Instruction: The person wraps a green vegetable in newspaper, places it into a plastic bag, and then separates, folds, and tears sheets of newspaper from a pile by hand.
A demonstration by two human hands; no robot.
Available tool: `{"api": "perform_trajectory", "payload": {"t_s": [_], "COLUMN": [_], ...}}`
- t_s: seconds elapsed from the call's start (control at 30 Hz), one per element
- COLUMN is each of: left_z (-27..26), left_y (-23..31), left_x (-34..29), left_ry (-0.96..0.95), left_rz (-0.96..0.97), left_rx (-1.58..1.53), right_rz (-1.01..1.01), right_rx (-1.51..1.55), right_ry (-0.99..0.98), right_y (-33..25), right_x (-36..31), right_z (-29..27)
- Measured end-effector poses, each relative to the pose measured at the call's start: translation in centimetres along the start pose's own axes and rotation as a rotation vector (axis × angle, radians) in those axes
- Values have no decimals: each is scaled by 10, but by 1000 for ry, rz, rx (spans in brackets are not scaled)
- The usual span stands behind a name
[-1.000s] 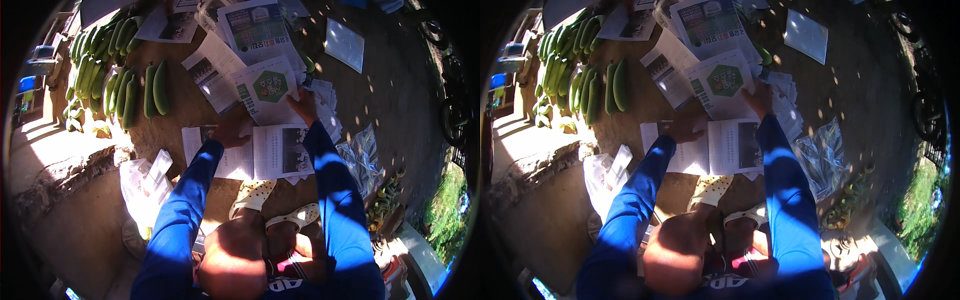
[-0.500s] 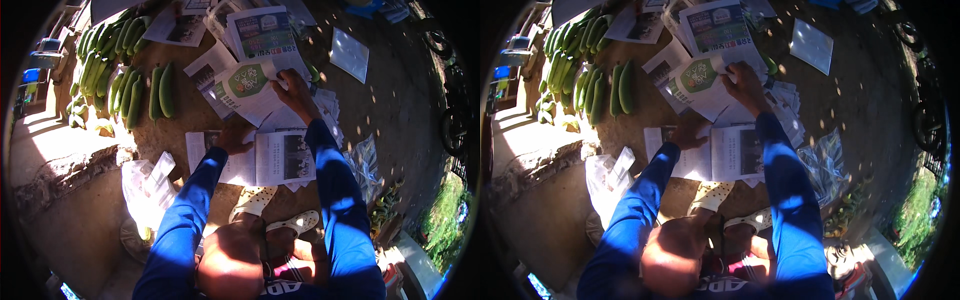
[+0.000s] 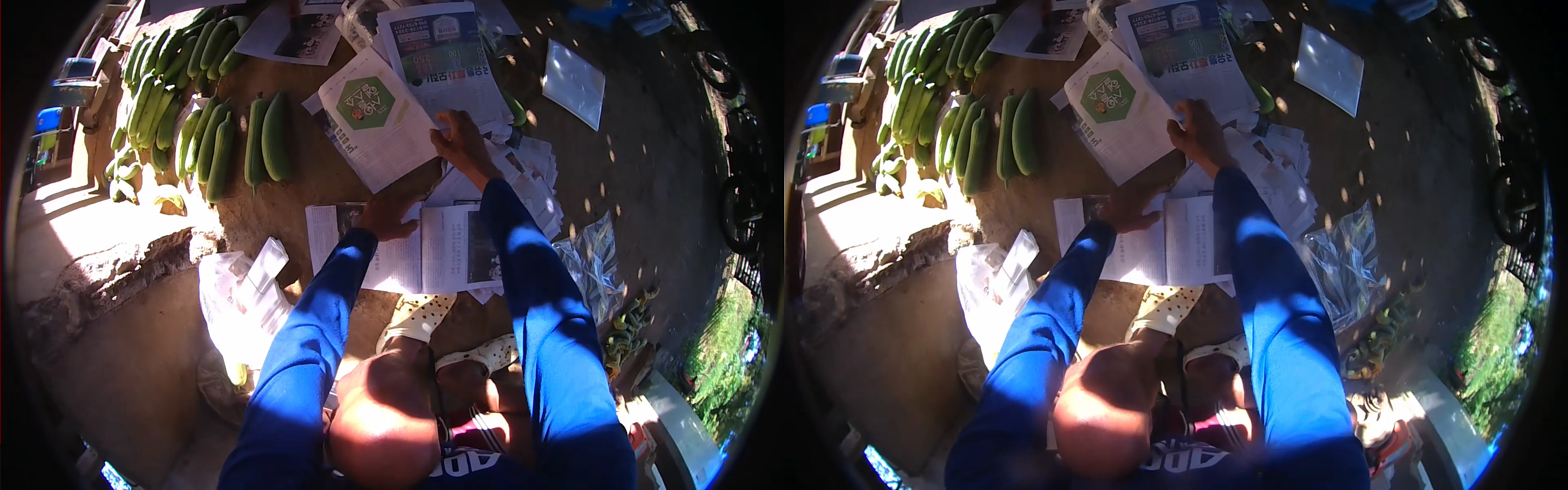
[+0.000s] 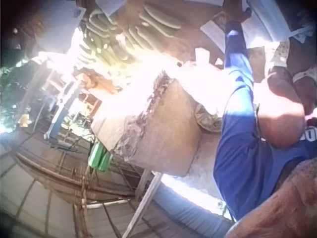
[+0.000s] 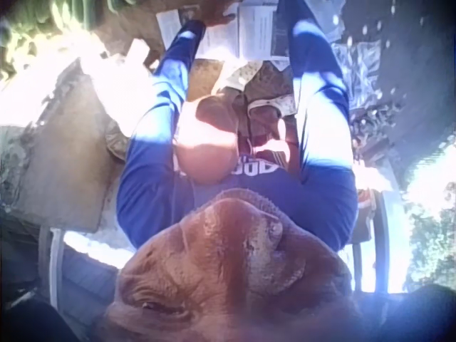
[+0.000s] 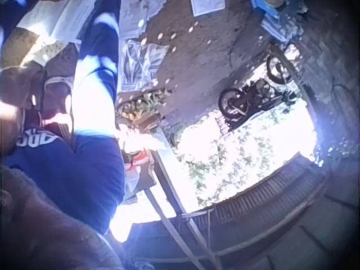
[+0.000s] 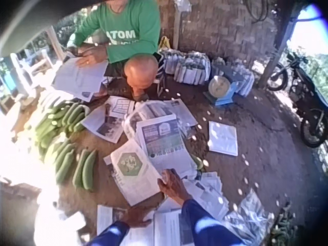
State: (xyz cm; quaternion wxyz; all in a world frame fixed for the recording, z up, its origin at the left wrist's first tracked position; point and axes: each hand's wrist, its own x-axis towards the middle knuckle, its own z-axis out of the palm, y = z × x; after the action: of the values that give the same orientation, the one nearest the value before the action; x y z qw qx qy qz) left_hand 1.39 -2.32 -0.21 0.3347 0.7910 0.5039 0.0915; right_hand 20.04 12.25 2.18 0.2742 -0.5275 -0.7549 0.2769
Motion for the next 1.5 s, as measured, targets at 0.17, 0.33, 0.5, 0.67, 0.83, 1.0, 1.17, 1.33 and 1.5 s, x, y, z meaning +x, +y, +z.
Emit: {"api": "perform_trajectory", "payload": {"t_s": [0.17, 0.33, 0.5, 0.67, 0.83, 1.0, 1.17, 1.33, 1.5], "left_z": [3, 2, -8, -15, -12, -5, -5, -10, -14], "left_y": [-3, 5, 15, 17, 11, 7, 4, 4, 0], "left_x": [-2, -8, -18, -18, -14, -9, -7, 2, 5], "left_ry": [79, 35, 113, 45, 50, 73, 48, -114, -248], "left_rz": [21, -144, -55, -111, -73, -15, -57, -104, -160], "left_rx": [-48, -88, -95, -93, -77, -85, -56, -82, -85], "right_rz": [62, -147, -198, -105, -156, -102, -196, -177, -153], "right_rx": [85, -106, -110, -162, -172, -175, -158, -245, -338], "right_ry": [-318, -456, -416, -426, -341, -342, -253, -182, -151], "right_y": [20, 13, -6, -19, -13, -2, 4, 7, 7], "right_x": [-82, -124, -134, -133, -137, -144, -144, -140, -137], "right_z": [-28, -24, -13, -10, -10, -6, 0, 10, 23]}}
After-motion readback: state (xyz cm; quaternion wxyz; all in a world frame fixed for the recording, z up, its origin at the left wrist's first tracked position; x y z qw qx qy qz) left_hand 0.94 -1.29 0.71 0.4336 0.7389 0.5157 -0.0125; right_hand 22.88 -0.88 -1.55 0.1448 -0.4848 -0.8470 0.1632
